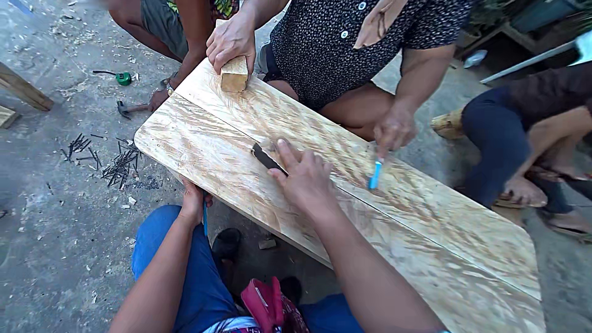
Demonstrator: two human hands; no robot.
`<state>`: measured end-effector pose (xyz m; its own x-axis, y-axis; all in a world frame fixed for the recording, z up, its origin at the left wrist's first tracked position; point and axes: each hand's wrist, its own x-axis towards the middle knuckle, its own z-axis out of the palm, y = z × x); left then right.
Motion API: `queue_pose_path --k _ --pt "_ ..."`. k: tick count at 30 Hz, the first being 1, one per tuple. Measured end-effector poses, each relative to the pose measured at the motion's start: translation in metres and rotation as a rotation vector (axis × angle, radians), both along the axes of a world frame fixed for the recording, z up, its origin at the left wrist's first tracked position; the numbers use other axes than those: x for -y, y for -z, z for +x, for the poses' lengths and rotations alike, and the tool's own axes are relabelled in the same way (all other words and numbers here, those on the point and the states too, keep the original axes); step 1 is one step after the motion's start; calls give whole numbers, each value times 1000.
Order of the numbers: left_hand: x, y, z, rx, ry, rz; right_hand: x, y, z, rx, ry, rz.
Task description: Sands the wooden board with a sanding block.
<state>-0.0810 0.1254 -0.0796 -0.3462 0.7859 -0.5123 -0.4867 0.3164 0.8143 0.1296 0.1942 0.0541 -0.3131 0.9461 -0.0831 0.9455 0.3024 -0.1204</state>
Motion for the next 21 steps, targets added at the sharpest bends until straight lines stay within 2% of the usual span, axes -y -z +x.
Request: queue_pose_path --k 4,6,9,13,15,18,21 --pt "-1 -2 0 -16 -20 -26 -45 -9 -89 -94 -130 -46" --pt "-1 -3 1 -26 -15 -27 -55 -12 -103 -106 -172 -63" --pt "0 -2 2 -30 -6 -20 -41 -8 -71 -116 -170 -62" --pt "-2 1 2 10 -15 -32 16 13 28 -71 -164 75" --pt "-4 1 1 12 -13 -41 35 20 57 -82 -166 145" --pt "-3 2 1 14 -23 -56 31 12 36 -76 -125 86" --pt "-4 3 0 13 -19 -47 -3 0 -34 -42 -115 3"
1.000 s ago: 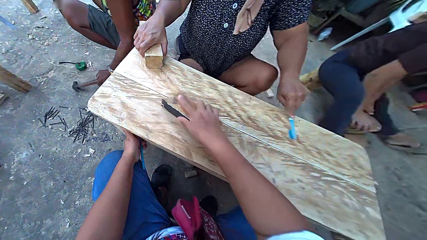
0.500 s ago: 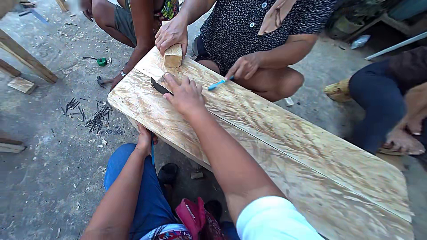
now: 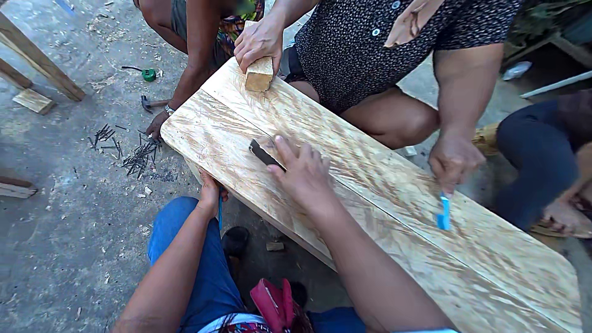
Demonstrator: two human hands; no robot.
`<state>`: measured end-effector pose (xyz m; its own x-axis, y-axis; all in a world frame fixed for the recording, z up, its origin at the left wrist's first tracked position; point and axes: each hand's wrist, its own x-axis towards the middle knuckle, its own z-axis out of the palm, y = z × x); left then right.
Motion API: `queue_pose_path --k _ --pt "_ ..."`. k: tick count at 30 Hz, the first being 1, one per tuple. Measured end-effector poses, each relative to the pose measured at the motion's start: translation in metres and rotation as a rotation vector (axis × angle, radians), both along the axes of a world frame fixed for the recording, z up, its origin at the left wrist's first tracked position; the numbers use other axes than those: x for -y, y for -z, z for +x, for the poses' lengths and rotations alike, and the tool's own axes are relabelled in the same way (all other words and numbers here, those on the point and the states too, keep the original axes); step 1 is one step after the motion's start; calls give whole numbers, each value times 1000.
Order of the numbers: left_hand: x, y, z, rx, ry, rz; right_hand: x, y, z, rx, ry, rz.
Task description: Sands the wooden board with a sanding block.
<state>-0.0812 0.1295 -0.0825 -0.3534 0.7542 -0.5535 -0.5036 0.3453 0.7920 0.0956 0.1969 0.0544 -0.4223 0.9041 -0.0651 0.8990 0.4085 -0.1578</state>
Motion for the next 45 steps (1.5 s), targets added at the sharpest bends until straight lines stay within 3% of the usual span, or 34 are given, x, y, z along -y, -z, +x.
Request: queue_pose_path --k 4,7,9,14,17,24,27,31,35,37,40,45 --pt "1 -1 0 -19 1 -14 -50 -11 -94 -11 -110 -57" --pt "1 -1 1 -22 -11 -31 -59 -15 -106 -3 -134 -89" --pt "3 -1 0 -19 0 -30 -45 -11 -77 -26 -129 -78" --pt "2 0 0 23 12 -3 8 16 54 -42 -159 110" --pt "0 -1 -2 36 34 26 21 18 68 -49 -137 153" --pt "3 0 -4 34 46 28 -38 -7 -75 -6 -123 -26" --pt "4 -1 -3 9 31 21 -56 -12 -108 -4 -146 -58" --pt "4 -3 0 -1 -2 4 -38 -9 -59 -25 -142 -68" --pt "3 1 2 11 -1 -3 1 16 42 -75 -247 121" --pt "0 1 0 18 7 -7 11 21 57 -96 -248 165" --pt "-2 5 -1 46 8 -9 8 13 24 -89 -204 101" --pt "0 0 -2 37 27 -12 -19 -10 -130 -72 -250 -59"
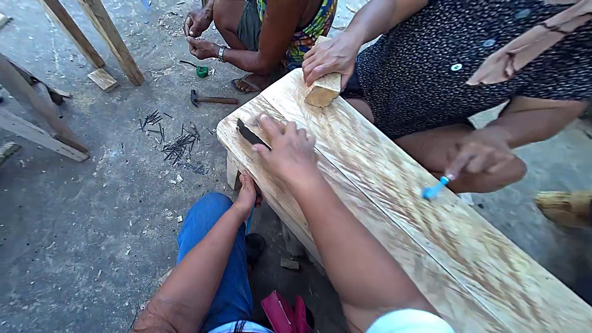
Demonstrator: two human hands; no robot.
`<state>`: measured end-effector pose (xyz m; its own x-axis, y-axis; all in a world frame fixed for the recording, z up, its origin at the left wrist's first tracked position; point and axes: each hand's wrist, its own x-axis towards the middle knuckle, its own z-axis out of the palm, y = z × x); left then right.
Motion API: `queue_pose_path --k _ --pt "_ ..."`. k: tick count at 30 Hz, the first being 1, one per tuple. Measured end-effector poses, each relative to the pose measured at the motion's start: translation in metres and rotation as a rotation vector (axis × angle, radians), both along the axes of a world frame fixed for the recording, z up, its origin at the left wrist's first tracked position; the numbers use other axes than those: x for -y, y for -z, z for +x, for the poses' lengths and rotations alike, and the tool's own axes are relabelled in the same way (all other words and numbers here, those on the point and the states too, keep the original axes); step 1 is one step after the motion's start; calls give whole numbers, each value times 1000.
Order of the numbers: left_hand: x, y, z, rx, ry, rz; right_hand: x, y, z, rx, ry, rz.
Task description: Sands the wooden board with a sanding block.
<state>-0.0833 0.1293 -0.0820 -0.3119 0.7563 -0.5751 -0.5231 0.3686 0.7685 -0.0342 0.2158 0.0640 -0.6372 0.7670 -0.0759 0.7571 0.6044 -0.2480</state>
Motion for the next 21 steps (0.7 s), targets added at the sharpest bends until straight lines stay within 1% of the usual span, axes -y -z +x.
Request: queue_pose_path --k 2,3,4,6,8,9,12,14,16,18,19,21 --pt "4 -9 1 -20 -6 11 -7 -4 -57 -5 -70 -32" --pt "7 -15 2 -20 -19 9 -7 -5 -77 -8 -95 -30" --pt "9 -20 3 -17 -27 4 -6 -5 -89 -3 -107 -31" --pt "9 -17 2 -17 -19 16 1 -6 -86 0 -118 -30" --pt "5 -8 -1 -27 9 39 10 -5 -53 7 -145 -14" --pt "3 -3 -2 -26 19 43 18 -2 -26 3 -155 5" --pt "1 2 -3 -15 49 21 46 21 86 -88 -139 126" --pt "1 3 -3 -15 62 11 71 33 165 -105 -79 240" --pt "1 3 -3 -7 67 27 96 37 225 -95 11 325" --pt "2 4 -3 3 63 41 114 40 256 -83 98 349" --pt "2 5 -3 3 65 53 116 40 258 -80 126 347" --pt "2 5 -2 -13 67 67 113 36 237 -76 154 306"
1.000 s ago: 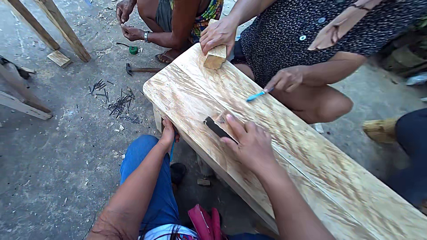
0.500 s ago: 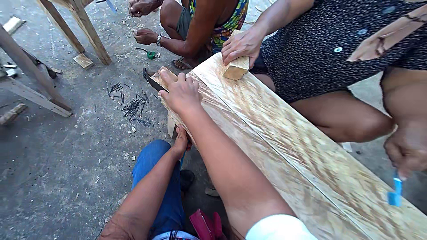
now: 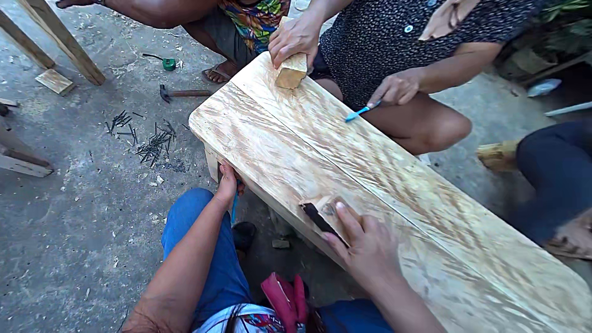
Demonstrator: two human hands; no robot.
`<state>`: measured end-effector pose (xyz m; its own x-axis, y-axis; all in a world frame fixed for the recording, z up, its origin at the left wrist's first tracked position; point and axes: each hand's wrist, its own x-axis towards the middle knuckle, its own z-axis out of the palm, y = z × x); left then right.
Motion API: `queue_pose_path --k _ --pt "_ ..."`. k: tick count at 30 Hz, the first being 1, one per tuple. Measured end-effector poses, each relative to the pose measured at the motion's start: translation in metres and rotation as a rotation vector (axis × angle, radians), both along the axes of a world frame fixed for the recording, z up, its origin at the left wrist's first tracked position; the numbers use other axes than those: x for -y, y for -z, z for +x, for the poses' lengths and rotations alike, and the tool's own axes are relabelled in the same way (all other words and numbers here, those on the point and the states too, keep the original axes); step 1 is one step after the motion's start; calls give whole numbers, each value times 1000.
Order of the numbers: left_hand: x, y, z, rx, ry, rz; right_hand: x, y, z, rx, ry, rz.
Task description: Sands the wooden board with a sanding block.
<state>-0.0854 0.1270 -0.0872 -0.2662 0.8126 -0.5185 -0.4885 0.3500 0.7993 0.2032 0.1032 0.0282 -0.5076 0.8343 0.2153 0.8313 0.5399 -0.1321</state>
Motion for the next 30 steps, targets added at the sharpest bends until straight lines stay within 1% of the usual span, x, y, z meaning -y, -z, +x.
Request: queue_pose_path --k 2,6,8,9,10,12,14,16,18,20,21,22,24,26,30 --pt "0 -2 -1 -20 9 -3 -14 -8 -47 -6 -21 -75" --pt "0 -7 0 -80 1 -20 -50 -22 -161 -23 -32 -282" --pt "0 -12 4 -116 -39 4 -64 -32 -196 10 -29 -365" --pt "0 -11 4 -116 -50 19 -66 -35 -203 38 -29 -378" --pt "1 -10 4 -119 -53 35 -65 -37 -202 48 -34 -387" --pt "2 -13 6 -132 -78 34 -54 -38 -182 39 -32 -395" --pt "1 -13 6 -150 -80 -1 -35 -34 -138 3 -24 -367" --pt "1 -11 5 -158 -55 -12 -12 -21 -80 -21 6 -267" --pt "2 -11 6 -152 -54 -5 9 -10 -22 -15 84 -170" --pt "1 -13 6 -145 -58 -2 23 -3 17 -13 192 -119" --pt "0 -12 6 -139 -61 0 26 -2 26 -13 228 -102" --pt "0 -11 6 -133 -57 3 26 -3 27 -11 244 -96" --pt "1 -9 5 -127 -49 13 18 -11 6 0 253 -161" --pt "0 -9 5 -118 -56 25 -4 -20 -38 12 212 -247" --pt "1 -9 5 -139 -51 30 -67 -32 -146 30 60 -376"
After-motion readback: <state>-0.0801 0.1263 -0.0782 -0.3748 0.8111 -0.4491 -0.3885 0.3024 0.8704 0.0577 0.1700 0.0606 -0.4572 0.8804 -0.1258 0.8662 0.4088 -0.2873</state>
